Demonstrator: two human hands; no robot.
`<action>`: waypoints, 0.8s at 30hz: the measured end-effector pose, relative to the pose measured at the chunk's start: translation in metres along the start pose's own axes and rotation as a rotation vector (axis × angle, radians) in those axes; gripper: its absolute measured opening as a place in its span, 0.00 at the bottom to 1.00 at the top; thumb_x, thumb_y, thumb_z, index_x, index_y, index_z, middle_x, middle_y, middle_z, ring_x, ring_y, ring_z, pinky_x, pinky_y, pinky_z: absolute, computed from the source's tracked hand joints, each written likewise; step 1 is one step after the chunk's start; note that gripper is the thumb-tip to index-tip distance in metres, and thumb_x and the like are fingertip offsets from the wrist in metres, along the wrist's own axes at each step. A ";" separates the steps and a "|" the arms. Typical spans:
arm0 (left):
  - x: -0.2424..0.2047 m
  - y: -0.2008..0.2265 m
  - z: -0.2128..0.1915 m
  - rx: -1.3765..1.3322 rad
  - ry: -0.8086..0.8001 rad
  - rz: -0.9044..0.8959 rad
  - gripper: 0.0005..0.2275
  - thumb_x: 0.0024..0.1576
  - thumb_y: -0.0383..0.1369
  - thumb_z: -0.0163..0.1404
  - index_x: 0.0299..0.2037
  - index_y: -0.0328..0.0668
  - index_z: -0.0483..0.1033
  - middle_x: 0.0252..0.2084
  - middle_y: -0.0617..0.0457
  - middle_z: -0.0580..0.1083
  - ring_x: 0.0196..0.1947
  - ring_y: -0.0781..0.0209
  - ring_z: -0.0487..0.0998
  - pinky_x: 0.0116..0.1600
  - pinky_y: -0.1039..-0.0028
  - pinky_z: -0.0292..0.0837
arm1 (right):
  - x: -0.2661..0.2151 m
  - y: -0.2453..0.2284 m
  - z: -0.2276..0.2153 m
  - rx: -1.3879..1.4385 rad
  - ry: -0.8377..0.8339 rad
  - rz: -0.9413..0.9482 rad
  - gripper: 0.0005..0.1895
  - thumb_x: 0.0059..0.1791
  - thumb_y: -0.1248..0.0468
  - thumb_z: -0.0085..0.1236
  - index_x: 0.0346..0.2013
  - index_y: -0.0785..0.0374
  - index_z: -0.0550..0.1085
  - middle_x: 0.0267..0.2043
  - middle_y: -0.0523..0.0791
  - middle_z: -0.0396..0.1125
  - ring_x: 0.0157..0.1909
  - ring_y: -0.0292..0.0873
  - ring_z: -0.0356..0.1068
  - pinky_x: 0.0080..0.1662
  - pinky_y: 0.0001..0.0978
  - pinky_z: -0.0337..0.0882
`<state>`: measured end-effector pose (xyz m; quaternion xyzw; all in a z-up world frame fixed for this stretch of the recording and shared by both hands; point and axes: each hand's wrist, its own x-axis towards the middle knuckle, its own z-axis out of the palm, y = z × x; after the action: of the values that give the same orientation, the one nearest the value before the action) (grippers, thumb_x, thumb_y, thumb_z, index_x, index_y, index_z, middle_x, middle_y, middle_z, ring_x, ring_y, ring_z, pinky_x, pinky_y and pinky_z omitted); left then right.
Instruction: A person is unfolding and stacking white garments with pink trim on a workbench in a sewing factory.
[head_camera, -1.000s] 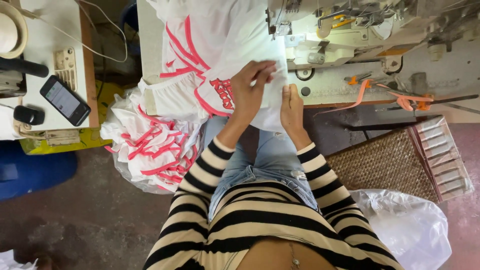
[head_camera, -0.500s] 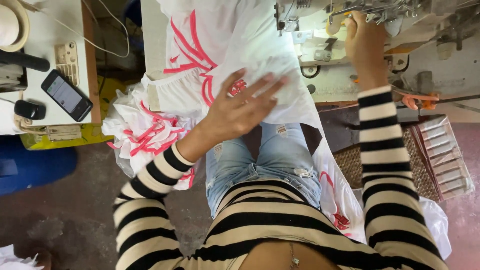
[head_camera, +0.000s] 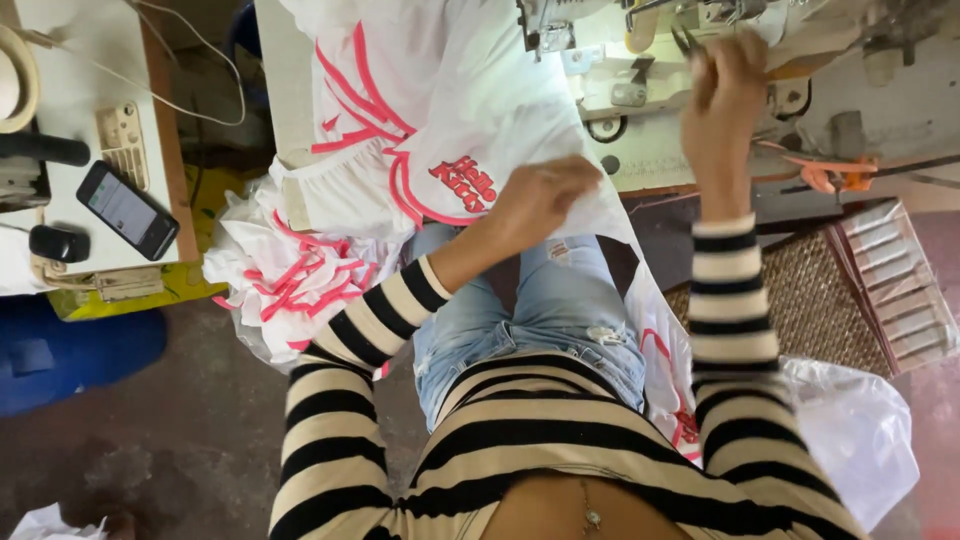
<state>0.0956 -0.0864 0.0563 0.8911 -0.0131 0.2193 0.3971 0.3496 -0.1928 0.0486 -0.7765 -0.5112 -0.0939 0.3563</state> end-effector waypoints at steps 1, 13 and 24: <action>0.005 -0.004 -0.002 -0.267 0.132 -0.179 0.19 0.58 0.11 0.47 0.56 0.39 0.77 0.57 0.44 0.76 0.36 0.59 0.87 0.52 0.71 0.85 | -0.012 -0.019 -0.011 0.133 0.066 0.122 0.05 0.57 0.81 0.48 0.40 0.72 0.69 0.43 0.50 0.62 0.41 0.44 0.61 0.45 0.32 0.65; 0.005 0.007 -0.016 -0.594 0.027 -0.220 0.20 0.63 0.16 0.51 0.64 0.40 0.72 0.58 0.44 0.72 0.39 0.53 0.88 0.49 0.65 0.82 | -0.110 -0.074 0.001 1.408 -0.381 0.781 0.11 0.57 0.67 0.52 0.51 0.70 0.72 0.25 0.51 0.63 0.21 0.33 0.59 0.19 0.15 0.57; 0.006 0.013 -0.021 -0.507 -0.082 -0.237 0.21 0.63 0.16 0.49 0.65 0.42 0.64 0.55 0.45 0.69 0.35 0.48 0.86 0.44 0.64 0.82 | -0.098 -0.063 -0.003 1.244 -0.343 0.701 0.05 0.54 0.69 0.58 0.40 0.71 0.73 0.21 0.50 0.63 0.16 0.31 0.58 0.17 0.16 0.55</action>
<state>0.0905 -0.0798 0.0802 0.7667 0.0205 0.1250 0.6294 0.2510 -0.2523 0.0298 -0.5524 -0.2404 0.4559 0.6551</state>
